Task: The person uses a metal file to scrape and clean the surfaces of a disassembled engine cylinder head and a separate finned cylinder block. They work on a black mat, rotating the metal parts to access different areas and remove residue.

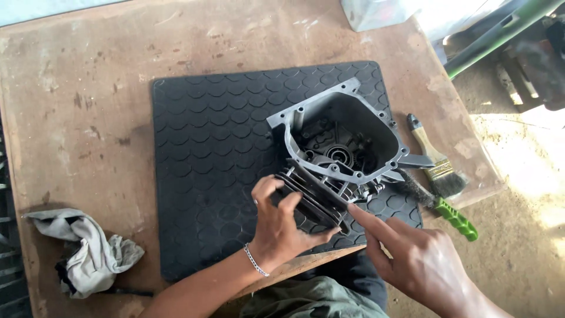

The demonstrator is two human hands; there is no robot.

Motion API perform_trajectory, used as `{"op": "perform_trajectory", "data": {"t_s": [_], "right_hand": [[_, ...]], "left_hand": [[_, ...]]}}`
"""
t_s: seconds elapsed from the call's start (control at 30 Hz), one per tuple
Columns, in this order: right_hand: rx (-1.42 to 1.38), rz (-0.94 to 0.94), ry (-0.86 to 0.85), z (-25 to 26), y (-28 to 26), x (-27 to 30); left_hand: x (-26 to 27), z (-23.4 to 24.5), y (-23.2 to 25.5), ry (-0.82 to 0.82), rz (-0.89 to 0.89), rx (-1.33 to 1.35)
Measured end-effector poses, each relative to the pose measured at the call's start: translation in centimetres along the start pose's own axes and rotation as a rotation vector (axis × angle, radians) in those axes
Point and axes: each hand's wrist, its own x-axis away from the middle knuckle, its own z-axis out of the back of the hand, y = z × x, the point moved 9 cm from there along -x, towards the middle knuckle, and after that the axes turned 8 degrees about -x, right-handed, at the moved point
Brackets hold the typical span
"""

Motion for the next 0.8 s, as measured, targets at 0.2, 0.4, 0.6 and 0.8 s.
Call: {"op": "perform_trajectory", "data": {"t_s": [0.2, 0.4, 0.6, 0.8], "right_hand": [[-0.030, 0.237, 0.034, -1.2, -1.6, -4.4], [0.018, 0.176, -0.093, -0.8, -0.2, -1.8], [-0.009, 0.135, -0.098, -1.3, 1.4, 0.1], [-0.003, 0.219, 0.048, -0.4, -1.7, -3.2]], "left_hand": [[-0.2, 0.2, 1.2, 0.013, -0.030, -0.036], [-0.6, 0.5, 1.7, 0.000, -0.083, -0.034], [-0.4, 0.3, 1.7, 0.004, -0.089, -0.054], [-1.3, 1.5, 1.6, 0.036, -0.109, -0.090]]}}
